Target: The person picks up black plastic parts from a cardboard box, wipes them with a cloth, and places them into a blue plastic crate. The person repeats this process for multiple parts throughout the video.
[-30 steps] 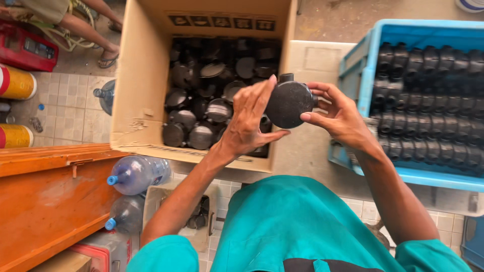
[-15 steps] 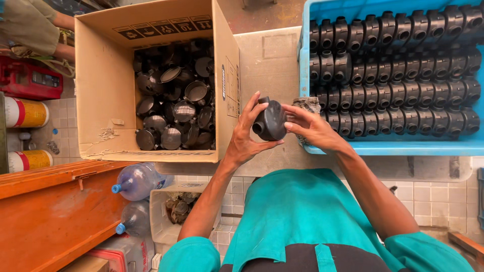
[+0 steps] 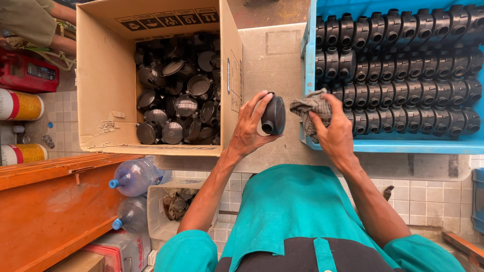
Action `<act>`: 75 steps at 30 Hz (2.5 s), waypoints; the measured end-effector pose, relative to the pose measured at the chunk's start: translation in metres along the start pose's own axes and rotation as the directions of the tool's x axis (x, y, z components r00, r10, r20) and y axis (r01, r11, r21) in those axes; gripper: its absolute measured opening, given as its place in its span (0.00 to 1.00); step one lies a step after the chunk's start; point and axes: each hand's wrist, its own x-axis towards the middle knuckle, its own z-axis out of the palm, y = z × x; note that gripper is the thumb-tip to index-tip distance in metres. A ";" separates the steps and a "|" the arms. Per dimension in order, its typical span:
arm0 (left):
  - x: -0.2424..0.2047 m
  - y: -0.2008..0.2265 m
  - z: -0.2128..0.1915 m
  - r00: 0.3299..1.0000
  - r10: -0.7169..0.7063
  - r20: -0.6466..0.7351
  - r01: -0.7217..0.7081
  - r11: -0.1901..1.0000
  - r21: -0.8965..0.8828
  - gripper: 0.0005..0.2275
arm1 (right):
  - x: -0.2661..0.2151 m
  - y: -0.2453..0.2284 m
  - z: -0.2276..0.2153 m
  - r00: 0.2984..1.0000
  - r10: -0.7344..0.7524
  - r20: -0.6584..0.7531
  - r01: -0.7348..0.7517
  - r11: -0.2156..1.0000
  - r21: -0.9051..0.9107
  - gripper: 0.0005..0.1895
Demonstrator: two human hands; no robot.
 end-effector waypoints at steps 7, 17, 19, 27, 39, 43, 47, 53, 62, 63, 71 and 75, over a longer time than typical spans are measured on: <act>0.008 0.005 0.011 0.997 0.080 0.017 -0.081 0.996 0.049 0.44 | 0.000 -0.025 0.017 0.998 -0.045 0.037 0.032 0.955 0.296 0.26; 0.024 0.015 -0.005 0.980 0.187 -0.062 -0.172 0.966 0.192 0.41 | 0.001 -0.011 0.024 0.951 -0.245 -0.189 0.281 0.940 0.195 0.22; 0.027 0.012 -0.006 0.974 0.202 -0.099 -0.179 0.962 0.204 0.41 | -0.007 0.000 0.032 0.969 -0.199 -0.147 0.228 0.949 0.217 0.19; 0.031 0.039 -0.007 0.970 0.218 -0.110 -0.208 0.974 0.092 0.38 | 0.003 0.000 0.024 0.969 -0.152 -0.193 0.198 0.949 0.244 0.16; 0.044 0.021 -0.016 0.973 0.193 -0.126 -0.184 0.980 0.081 0.41 | -0.016 -0.019 0.021 0.945 -0.260 -0.197 0.303 0.923 0.238 0.13; 0.037 0.030 -0.003 0.980 0.181 -0.086 -0.179 0.983 0.035 0.41 | 0.007 -0.038 0.012 0.916 -0.328 -0.231 0.383 0.888 0.255 0.15; 0.044 0.030 -0.006 0.971 0.215 -0.104 -0.204 0.973 0.104 0.42 | -0.004 -0.019 0.017 0.974 -0.112 -0.196 0.163 0.950 0.265 0.11; 0.036 0.034 0.010 0.971 0.226 -0.080 -0.220 0.972 0.086 0.42 | 0.008 -0.017 0.009 0.975 -0.124 -0.184 0.165 0.958 0.233 0.11; 0.043 0.020 0.012 0.964 0.264 0.006 -0.253 0.916 0.311 0.39 | -0.006 -0.043 -0.001 0.999 -0.051 0.012 0.048 0.987 0.156 0.24; 0.041 0.023 0.017 0.955 0.295 0.034 -0.287 0.889 0.358 0.36 | -0.003 -0.050 -0.003 0.999 -0.034 0.000 0.034 0.992 0.124 0.32; 0.045 0.031 -0.010 0.979 0.200 0.031 -0.201 0.977 0.074 0.48 | 0.012 0.004 0.004 0.976 0.212 0.044 -0.203 0.828 0.524 0.17; 0.043 0.039 -0.015 0.981 0.177 0.077 -0.167 0.979 -0.115 0.45 | 0.014 0.049 0.019 0.941 0.215 0.261 -0.337 0.554 0.761 0.16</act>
